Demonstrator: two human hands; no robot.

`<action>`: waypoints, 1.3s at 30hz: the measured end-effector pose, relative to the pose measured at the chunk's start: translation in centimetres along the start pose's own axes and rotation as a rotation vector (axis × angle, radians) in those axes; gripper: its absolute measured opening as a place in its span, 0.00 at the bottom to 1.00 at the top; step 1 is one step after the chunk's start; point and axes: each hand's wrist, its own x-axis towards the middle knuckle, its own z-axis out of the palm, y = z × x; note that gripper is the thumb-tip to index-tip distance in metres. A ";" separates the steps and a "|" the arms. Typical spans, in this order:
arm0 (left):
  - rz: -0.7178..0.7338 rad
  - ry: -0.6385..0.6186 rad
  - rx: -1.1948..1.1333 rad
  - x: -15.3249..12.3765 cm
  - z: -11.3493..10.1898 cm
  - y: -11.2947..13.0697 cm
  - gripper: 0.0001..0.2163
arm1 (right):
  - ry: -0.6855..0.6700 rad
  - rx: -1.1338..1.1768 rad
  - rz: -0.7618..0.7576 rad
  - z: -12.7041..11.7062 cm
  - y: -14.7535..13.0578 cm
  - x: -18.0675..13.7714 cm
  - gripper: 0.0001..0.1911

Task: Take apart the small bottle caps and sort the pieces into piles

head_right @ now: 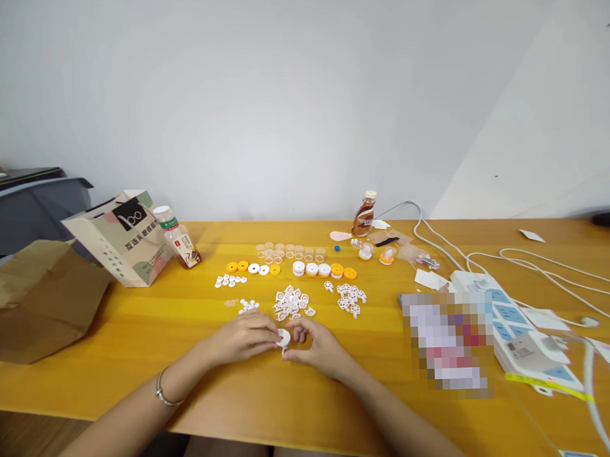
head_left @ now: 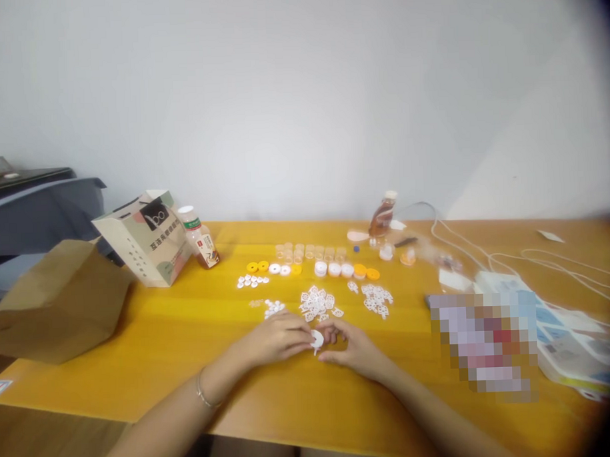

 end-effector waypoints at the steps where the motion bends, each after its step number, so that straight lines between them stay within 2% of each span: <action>1: -0.013 0.038 0.004 -0.1 -0.5 -0.3 0.07 | 0.015 -0.013 0.001 0.1 0.1 -0.1 0.21; 5: -0.172 0.247 0.060 -0.7 -2.9 -2.9 0.06 | 0.051 -0.120 -0.034 0.3 0.2 -0.3 0.18; 7: -0.294 0.280 0.100 -0.6 -3.6 -4.8 0.05 | 0.006 -0.170 -0.069 0.3 -0.1 -0.4 0.15; 10: -0.457 0.162 0.224 0.4 -3.6 -7.5 0.06 | -0.047 -0.224 -0.098 0.3 -0.5 -0.4 0.10; 12: -0.500 0.093 0.280 1.5 -3.1 -9.0 0.07 | -0.049 -0.245 -0.108 0.3 -0.6 -0.5 0.08; 15: -0.525 0.055 0.323 3.2 -2.0 -10.6 0.09 | -0.049 -0.261 -0.111 0.4 -0.6 -0.5 0.05; 19: -0.557 0.022 0.359 4.1 -1.2 -11.6 0.10 | -0.050 -0.266 -0.111 0.4 -0.5 -0.5 0.03; 26: -0.577 0.014 0.369 3.3 -1.1 -12.0 0.09 | -0.035 -0.226 -0.098 0.4 -0.3 -0.5 0.02; 29: -0.574 0.047 0.364 3.3 -1.3 -11.2 0.08 | -0.023 -0.159 -0.070 0.4 -0.3 -0.4 0.04; 32: -0.536 0.097 0.337 3.1 -1.2 -8.5 0.08 | 0.025 -0.041 -0.004 0.4 -0.3 -0.2 0.09; 33: -0.497 0.115 0.309 3.0 -1.1 -7.1 0.08 | 0.052 0.007 0.029 0.4 -0.3 -0.1 0.11; 36: -0.214 0.164 0.061 2.4 -0.2 -2.4 0.12 | 0.127 0.182 0.121 0.2 -0.3 0.2 0.16; 39: -0.113 0.137 -0.087 1.8 1.1 1.1 0.16 | 0.131 0.352 0.175 0.1 -0.6 0.3 0.17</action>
